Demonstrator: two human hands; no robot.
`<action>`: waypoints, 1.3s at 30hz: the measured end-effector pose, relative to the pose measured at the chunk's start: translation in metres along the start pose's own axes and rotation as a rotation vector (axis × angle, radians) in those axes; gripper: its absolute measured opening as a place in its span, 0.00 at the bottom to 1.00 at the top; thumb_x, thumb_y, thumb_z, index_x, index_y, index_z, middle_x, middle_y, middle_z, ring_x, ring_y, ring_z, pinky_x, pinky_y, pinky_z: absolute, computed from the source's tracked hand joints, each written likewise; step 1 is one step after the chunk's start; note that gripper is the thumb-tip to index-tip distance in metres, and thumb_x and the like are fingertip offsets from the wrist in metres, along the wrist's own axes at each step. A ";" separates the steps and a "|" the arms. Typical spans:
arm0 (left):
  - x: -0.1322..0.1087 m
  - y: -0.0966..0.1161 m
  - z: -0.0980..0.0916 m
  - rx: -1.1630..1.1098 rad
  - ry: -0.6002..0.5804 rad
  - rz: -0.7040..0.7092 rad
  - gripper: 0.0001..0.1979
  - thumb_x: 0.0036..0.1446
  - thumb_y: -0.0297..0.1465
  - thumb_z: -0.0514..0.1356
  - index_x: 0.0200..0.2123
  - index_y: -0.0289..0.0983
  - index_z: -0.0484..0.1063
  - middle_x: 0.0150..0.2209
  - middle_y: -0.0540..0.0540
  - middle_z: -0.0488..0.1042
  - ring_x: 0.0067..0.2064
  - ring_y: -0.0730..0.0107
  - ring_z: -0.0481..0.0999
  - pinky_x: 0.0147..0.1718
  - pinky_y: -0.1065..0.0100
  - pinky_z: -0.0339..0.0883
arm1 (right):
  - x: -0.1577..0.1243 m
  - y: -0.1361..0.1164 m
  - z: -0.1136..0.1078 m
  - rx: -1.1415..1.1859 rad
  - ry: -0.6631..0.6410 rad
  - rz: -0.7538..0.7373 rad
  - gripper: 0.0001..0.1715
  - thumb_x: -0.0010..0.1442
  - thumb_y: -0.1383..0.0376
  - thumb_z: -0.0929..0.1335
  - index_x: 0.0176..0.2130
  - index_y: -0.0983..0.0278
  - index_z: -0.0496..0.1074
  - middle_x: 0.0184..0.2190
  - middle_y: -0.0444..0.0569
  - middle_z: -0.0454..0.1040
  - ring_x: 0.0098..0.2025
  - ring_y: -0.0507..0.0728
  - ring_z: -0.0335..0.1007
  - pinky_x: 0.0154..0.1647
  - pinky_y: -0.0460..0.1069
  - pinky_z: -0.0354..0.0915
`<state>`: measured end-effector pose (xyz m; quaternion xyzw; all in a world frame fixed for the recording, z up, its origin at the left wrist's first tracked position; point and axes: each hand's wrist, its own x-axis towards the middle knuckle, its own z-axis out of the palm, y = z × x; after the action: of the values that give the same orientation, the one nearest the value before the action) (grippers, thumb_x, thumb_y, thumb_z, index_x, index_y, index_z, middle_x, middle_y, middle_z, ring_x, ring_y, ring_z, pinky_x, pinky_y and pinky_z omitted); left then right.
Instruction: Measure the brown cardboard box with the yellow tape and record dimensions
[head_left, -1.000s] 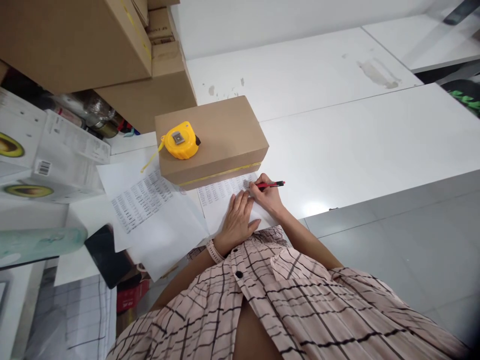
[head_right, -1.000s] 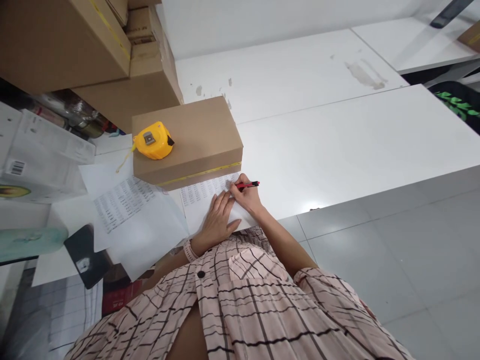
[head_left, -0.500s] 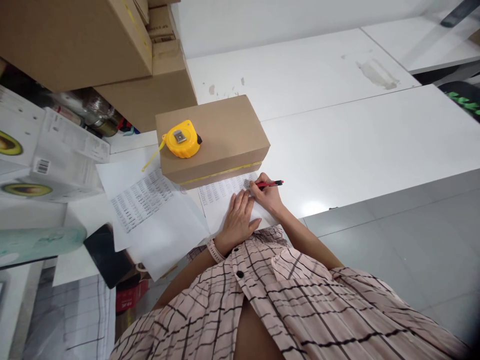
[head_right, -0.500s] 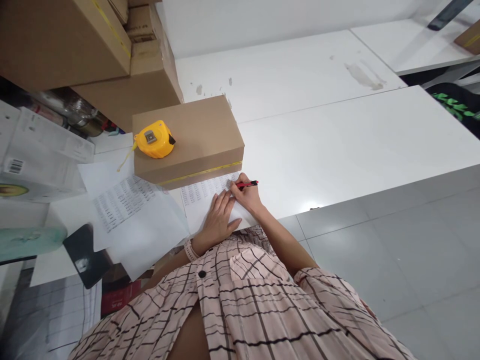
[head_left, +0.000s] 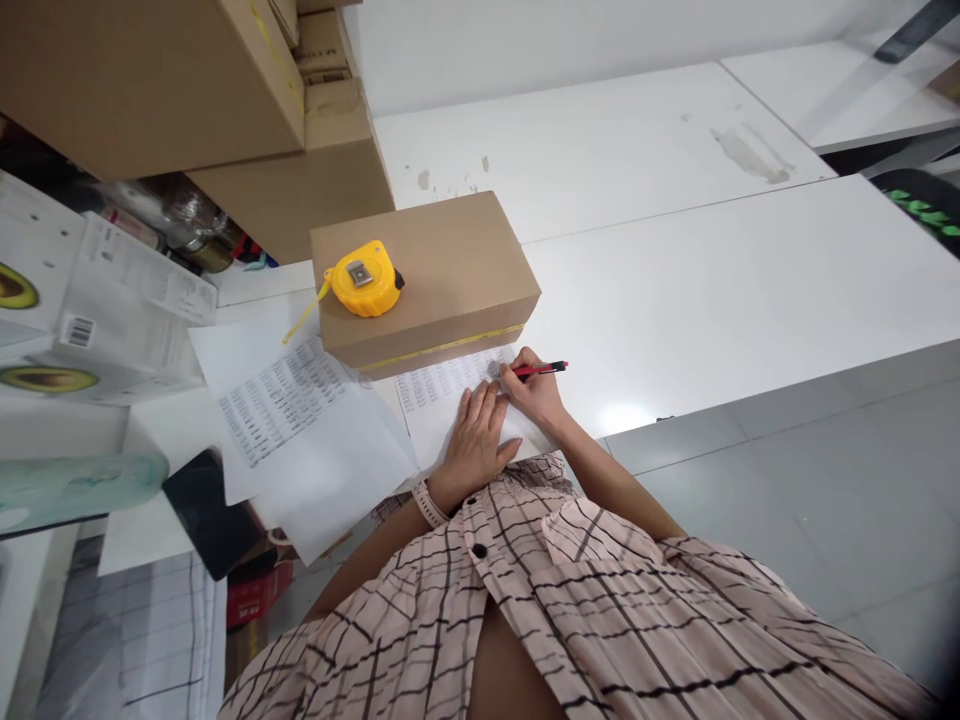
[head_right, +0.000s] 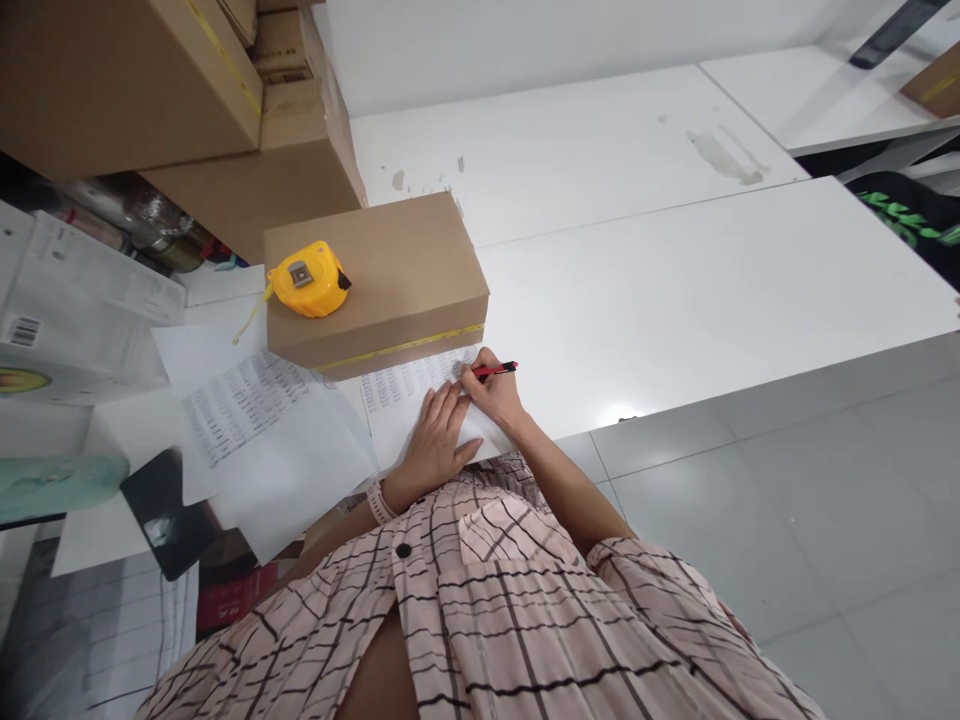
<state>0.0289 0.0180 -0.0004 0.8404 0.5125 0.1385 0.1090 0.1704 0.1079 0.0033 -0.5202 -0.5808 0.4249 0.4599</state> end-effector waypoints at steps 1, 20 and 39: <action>0.000 0.000 0.000 -0.001 0.001 0.003 0.34 0.69 0.44 0.56 0.67 0.25 0.60 0.72 0.26 0.59 0.76 0.42 0.52 0.74 0.42 0.44 | 0.000 0.000 0.000 0.000 0.004 0.007 0.17 0.58 0.59 0.70 0.25 0.58 0.59 0.20 0.37 0.58 0.24 0.50 0.52 0.27 0.49 0.54; 0.001 0.001 -0.002 -0.012 -0.005 -0.007 0.34 0.68 0.43 0.57 0.67 0.25 0.60 0.72 0.26 0.58 0.76 0.42 0.52 0.74 0.41 0.44 | 0.001 -0.002 -0.001 0.012 0.024 0.024 0.18 0.58 0.59 0.70 0.25 0.58 0.58 0.21 0.38 0.58 0.24 0.50 0.52 0.26 0.49 0.54; 0.001 0.002 -0.003 -0.015 -0.013 -0.011 0.33 0.69 0.44 0.55 0.68 0.27 0.59 0.73 0.27 0.57 0.76 0.44 0.50 0.73 0.40 0.45 | 0.001 -0.003 -0.001 0.006 0.037 0.040 0.17 0.58 0.60 0.70 0.25 0.58 0.58 0.21 0.38 0.58 0.24 0.50 0.53 0.27 0.49 0.55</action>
<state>0.0295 0.0179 0.0028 0.8375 0.5155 0.1365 0.1195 0.1711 0.1083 0.0064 -0.5379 -0.5606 0.4260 0.4636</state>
